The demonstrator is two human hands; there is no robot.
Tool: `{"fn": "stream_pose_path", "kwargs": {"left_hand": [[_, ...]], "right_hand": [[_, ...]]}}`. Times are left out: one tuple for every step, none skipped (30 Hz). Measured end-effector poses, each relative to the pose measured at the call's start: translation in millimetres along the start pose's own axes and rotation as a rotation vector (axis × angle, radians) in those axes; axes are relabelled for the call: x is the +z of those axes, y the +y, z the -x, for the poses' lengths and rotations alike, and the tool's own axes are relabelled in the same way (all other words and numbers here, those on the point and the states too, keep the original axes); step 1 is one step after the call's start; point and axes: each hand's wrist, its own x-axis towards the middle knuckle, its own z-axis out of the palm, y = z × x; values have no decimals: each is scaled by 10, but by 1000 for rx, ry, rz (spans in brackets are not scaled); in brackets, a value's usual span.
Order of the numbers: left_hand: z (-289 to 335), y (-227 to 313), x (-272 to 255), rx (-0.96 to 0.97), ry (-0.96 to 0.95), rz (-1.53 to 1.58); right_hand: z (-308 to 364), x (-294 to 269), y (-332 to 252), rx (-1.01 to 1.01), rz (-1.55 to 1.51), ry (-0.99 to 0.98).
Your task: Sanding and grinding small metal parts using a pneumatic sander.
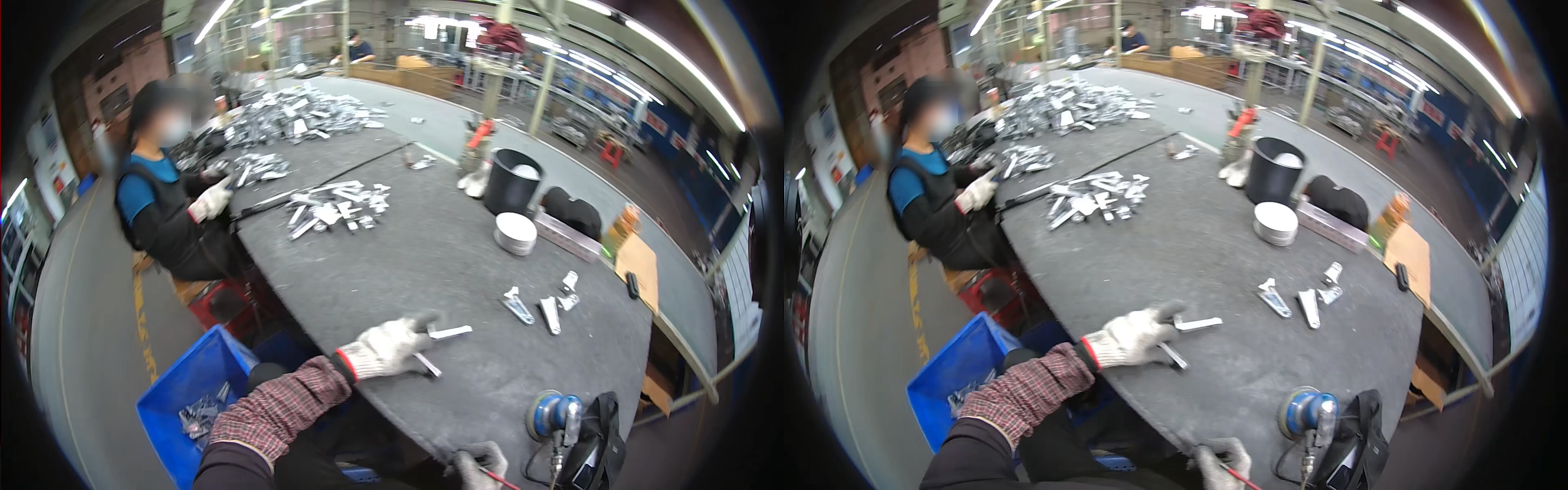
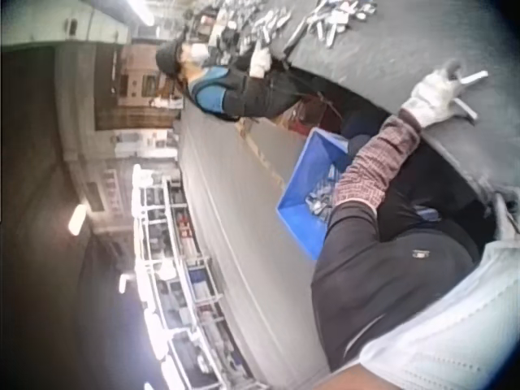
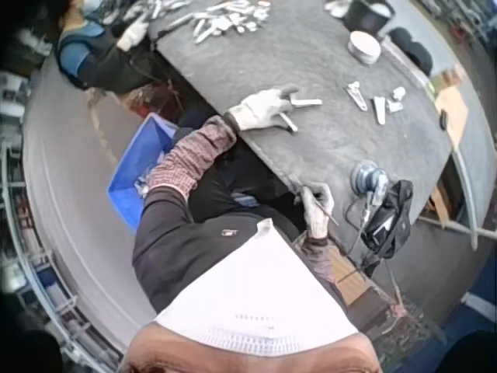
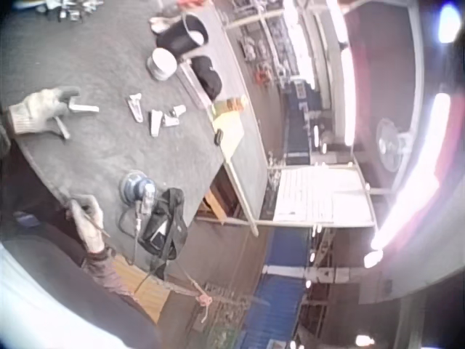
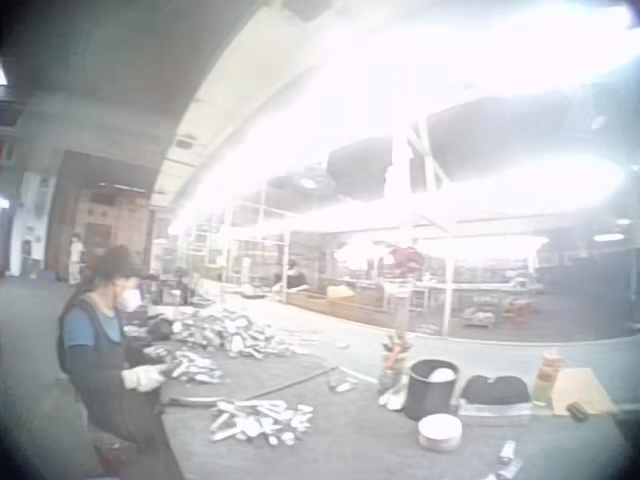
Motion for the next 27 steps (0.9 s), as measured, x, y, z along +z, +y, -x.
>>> {"fn": "stream_pose_path", "kwargs": {"left_hand": [[40,101,-78,-2,-65,51],[102,136,-119,-24,-92,40],[143,96,-112,-28,-54,37],[193,67,-96,-24,-28,44],[231,-3,-100,-28,-37,18],[265,-52,-128,-35,-52,3],[281,-97,-102,-35,-22,46],[313,-155,-95,-14,-39,-3],[304,-184,-80,5,-30,-37],[299,-134,-190,-13,-81,-42],[330,-117,-299,-57,-109,-13],[371,-130,-358,-35,-128,-48],[398,-180,-363,-11,-116,-56],[377,-134,-432,-93,-138,-45],[355,-162,-448,-135,-178,-57],[397,-186,-461,-101,-169,-37],[353,-204,-460,-90,-194,-8],[389,-209,-485,-100,-223,9],[379,-238,-432,-109,-214,22],[386,-274,-388,-113,-225,42],[394,-290,-365,-88,-220,45],[400,-294,-351,-61,-213,47],[403,-260,-348,-50,-211,22],[407,-242,-327,-59,-216,32],[404,-227,-302,-19,-204,36],[397,-222,-283,21,-191,41],[398,-208,-290,14,-196,50]], "right_hand": [[2,7,-30,27,8,20],[6,15,-50,55,16,47],[-9,-10,-19,29,20,28],[-12,25,-85,42,59,17],[-44,-17,-121,18,216,-2],[-33,-45,-166,7,373,-23],[-31,71,-313,90,264,52],[-112,241,-471,169,154,129],[-213,206,-469,67,355,102],[-266,157,-522,-14,557,64],[-288,167,-580,2,521,59],[-367,270,-688,10,484,57],[-400,308,-750,-14,506,24],[-464,328,-815,-49,526,-23],[-574,353,-829,-14,539,-7],[-632,399,-854,-58,627,-83],[-691,453,-877,-102,710,-166],[-740,571,-896,-75,681,-184],[-802,670,-944,-132,741,-242],[-861,747,-969,-191,799,-302],[-917,794,-953,-172,802,-306],[-971,833,-933,-220,817,-342],[-997,853,-923,-269,830,-378],[-1017,864,-919,-256,831,-385],[-1037,877,-928,-218,846,-395],[-1060,889,-935,-180,861,-404],[-1072,904,-943,-169,861,-410]]}}
